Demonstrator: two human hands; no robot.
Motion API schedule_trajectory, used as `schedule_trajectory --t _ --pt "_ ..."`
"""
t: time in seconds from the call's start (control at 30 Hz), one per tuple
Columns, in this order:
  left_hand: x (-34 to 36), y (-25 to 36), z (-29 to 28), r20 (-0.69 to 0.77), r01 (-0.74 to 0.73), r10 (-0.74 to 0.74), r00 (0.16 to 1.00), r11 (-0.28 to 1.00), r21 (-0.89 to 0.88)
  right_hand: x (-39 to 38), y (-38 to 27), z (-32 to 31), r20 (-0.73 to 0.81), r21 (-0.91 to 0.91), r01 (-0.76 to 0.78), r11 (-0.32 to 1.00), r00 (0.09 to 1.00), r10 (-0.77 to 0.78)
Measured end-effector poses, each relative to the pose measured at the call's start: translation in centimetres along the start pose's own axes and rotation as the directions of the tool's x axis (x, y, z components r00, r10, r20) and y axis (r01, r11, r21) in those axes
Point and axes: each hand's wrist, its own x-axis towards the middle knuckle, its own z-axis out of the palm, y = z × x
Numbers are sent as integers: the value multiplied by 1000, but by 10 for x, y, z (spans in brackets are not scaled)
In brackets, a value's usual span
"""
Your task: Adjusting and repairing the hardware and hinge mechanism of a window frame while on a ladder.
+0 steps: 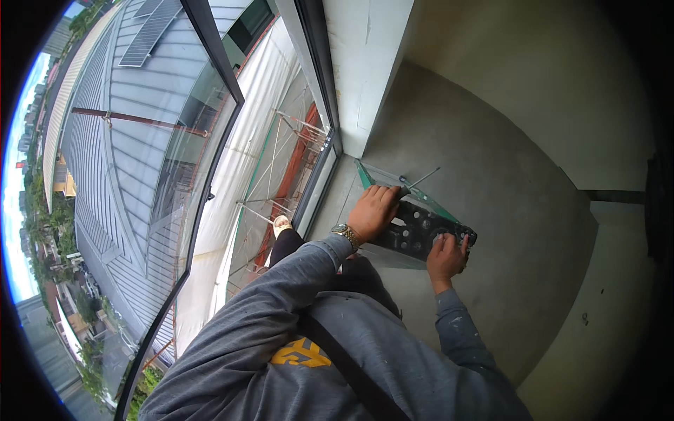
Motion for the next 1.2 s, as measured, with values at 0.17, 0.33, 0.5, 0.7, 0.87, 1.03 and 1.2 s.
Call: schedule_trajectory --t 0.17,0.33,0.5,0.7,0.87,1.03,1.2 --pt "-14 -2 15 83 172 -164 983 980 -103 -11 5 -4 -14 101 -28 995 999 30" --pt "4 18 -17 86 282 -270 959 942 -184 -13 15 2 -26 121 23 992 999 -20" --pt "27 25 -52 -26 306 -325 945 913 -271 0 3 -1 -67 274 -245 930 960 272" --pt "72 71 -151 -150 207 -314 937 849 -485 128 -84 -22 317 892 -417 176 853 413" --pt "100 77 -255 -304 81 -256 918 869 -488 284 -236 -84 449 840 -451 -302 890 -79" --pt "120 92 -362 -537 -73 -184 824 904 -421 375 -379 -173 243 670 -541 -508 806 -539" --pt "144 75 -421 -650 -52 -188 736 942 -330 415 -470 -184 217 606 -590 -533 768 -603"
